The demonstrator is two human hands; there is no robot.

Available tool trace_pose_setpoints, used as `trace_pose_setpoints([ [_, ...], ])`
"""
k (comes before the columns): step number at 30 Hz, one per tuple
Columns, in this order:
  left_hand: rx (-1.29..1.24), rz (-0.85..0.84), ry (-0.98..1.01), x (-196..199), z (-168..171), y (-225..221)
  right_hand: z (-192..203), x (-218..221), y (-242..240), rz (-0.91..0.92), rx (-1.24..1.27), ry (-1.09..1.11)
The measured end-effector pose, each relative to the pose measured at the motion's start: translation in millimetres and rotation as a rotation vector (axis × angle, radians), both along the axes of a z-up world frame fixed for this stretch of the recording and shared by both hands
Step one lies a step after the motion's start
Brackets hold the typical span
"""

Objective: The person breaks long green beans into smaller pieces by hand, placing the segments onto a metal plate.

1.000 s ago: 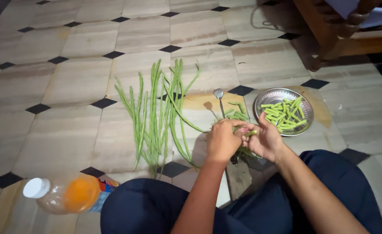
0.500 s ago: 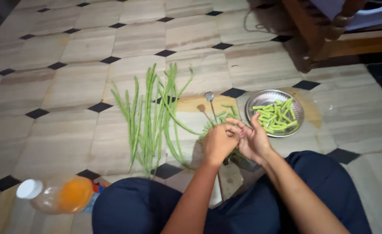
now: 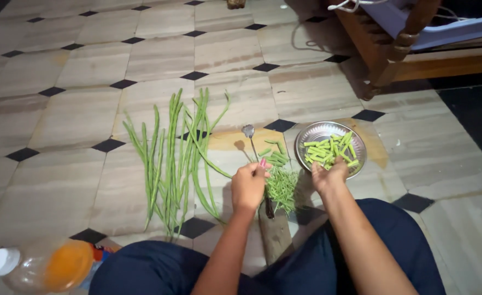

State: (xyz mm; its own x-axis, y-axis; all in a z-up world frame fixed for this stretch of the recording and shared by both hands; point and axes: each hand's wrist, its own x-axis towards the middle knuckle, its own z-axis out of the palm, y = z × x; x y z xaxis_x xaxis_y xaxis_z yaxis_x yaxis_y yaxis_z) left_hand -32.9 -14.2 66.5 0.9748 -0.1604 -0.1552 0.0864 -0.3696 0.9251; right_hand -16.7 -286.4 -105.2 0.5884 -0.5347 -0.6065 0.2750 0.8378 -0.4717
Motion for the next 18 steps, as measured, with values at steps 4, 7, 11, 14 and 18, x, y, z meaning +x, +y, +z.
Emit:
trace_pose_setpoints([
  [4, -0.020, 0.040, 0.032, -1, -2, -2, -12, 23, 15, 0.195, -0.324, 0.142],
  [7, -0.096, 0.052, 0.054, 6, -14, -1, -1, 36, 41, 0.306, -0.901, 0.314],
  [11, -0.281, 0.054, 0.049, 17, -37, -3, 20, 42, 67, 0.518, -1.414, 0.526],
  [14, -0.324, 0.060, 0.069, 22, -40, -6, 27, 46, 76, 0.479, -1.868, 0.557],
  [18, -0.322, 0.053, 0.033, 18, -24, -5, 27, 57, 85, 0.457, -2.015, 0.584],
])
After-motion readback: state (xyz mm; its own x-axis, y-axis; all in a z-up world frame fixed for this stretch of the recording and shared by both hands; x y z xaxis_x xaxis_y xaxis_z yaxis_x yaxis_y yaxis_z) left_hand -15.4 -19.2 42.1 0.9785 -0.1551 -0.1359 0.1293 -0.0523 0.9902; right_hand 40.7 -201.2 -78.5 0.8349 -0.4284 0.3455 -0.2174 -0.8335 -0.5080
